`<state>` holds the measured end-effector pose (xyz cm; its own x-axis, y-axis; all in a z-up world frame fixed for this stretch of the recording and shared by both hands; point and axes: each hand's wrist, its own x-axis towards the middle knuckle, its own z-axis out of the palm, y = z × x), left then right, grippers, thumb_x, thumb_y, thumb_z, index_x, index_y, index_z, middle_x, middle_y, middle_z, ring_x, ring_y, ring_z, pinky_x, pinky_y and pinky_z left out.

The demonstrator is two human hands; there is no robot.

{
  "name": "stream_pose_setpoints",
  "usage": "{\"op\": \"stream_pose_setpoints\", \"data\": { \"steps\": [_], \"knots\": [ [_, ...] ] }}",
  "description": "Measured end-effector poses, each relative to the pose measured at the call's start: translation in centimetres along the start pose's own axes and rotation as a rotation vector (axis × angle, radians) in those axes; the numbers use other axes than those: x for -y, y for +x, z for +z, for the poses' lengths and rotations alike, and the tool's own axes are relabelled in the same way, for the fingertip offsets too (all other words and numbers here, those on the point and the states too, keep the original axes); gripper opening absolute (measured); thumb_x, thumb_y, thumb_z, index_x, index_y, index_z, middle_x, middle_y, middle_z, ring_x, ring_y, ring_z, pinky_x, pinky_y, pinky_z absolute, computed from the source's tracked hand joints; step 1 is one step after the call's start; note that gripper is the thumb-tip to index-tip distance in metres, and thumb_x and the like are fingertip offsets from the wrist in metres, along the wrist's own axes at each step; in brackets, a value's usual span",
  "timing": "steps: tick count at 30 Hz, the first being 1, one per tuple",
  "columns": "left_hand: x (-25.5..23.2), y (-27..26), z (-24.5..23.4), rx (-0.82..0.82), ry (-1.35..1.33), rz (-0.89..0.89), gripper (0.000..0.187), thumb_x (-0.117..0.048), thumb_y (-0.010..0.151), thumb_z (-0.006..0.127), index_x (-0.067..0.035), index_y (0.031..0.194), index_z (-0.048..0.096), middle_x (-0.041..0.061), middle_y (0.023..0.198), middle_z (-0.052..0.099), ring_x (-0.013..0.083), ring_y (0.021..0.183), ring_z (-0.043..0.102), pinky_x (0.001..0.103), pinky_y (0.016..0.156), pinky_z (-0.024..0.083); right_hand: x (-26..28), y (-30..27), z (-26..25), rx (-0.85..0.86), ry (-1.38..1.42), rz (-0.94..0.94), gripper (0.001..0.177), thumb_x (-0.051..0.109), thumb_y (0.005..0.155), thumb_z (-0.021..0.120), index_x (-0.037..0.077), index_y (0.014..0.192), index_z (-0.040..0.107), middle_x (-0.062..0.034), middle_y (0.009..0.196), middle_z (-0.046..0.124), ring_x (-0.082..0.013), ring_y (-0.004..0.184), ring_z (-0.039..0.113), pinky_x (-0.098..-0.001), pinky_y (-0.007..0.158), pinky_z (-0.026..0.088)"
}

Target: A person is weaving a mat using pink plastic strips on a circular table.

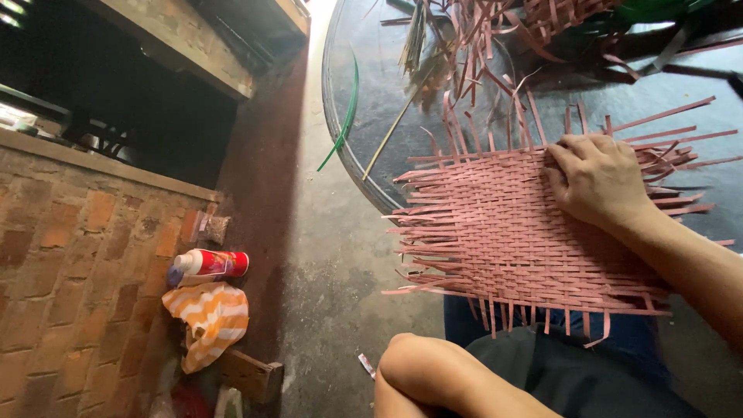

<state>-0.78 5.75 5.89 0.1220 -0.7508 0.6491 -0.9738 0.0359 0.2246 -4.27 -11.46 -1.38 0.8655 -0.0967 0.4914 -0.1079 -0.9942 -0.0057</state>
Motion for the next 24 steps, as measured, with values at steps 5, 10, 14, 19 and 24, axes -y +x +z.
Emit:
{"op": "stream_pose_setpoints", "data": {
  "steps": [5,10,14,19,24],
  "knots": [
    [0.9,-0.8,-1.3,-0.007,-0.133,0.009,0.018,0.001,0.08,0.038,0.007,0.086,0.054,0.022,0.088,0.055,0.0365,0.081,0.054,0.048,0.075,0.044,0.2,-0.3,0.2,0.008,-0.04,0.002,0.03,0.035,0.076,0.054,0.018,0.099,0.062,0.0003,0.103,0.061,-0.0204,0.088,0.058,-0.0348,0.067,0.048],
    [1.9,-1.3,-3.0,-0.024,-0.255,0.035,0.016,0.004,0.081,0.039,0.006,0.083,0.054,0.02,0.085,0.056,0.0351,0.08,0.055,0.048,0.077,0.045,0.1,-0.7,0.4,-0.026,-0.075,0.005,0.03,0.035,0.075,0.054,0.02,0.1,0.063,0.0006,0.104,0.062,-0.0202,0.089,0.058,-0.0341,0.066,0.048],
    [10.8,-5.1,-2.4,0.016,0.118,-0.594,0.013,-0.013,0.077,0.054,-0.01,0.085,0.063,0.01,0.093,0.06,0.0261,0.087,0.055,0.038,0.077,0.047,0.1,-0.8,0.6,0.029,-0.044,0.026,0.034,0.038,0.078,0.052,0.019,0.104,0.063,-0.0002,0.107,0.061,-0.0216,0.096,0.057,-0.0365,0.07,0.047],
    [15.5,-6.3,-0.5,0.338,0.169,-0.953,0.035,-0.023,0.081,0.04,-0.009,0.108,0.056,0.007,0.112,0.056,0.0269,0.103,0.048,0.042,0.088,0.034,0.0,-0.9,0.6,-0.117,-0.126,-0.026,0.026,0.036,0.078,0.054,0.022,0.097,0.064,0.0067,0.104,0.063,-0.0148,0.099,0.057,-0.0291,0.078,0.043],
    [14.4,-4.3,-1.3,0.331,-0.042,-1.084,0.025,-0.02,0.079,0.047,-0.011,0.095,0.064,0.005,0.095,0.062,0.0219,0.091,0.054,0.034,0.077,0.042,0.1,-0.5,0.1,-0.056,-0.107,-0.016,0.026,0.036,0.076,0.054,0.02,0.096,0.062,0.0073,0.099,0.061,-0.0143,0.093,0.055,-0.0291,0.074,0.044]
  ]
}}
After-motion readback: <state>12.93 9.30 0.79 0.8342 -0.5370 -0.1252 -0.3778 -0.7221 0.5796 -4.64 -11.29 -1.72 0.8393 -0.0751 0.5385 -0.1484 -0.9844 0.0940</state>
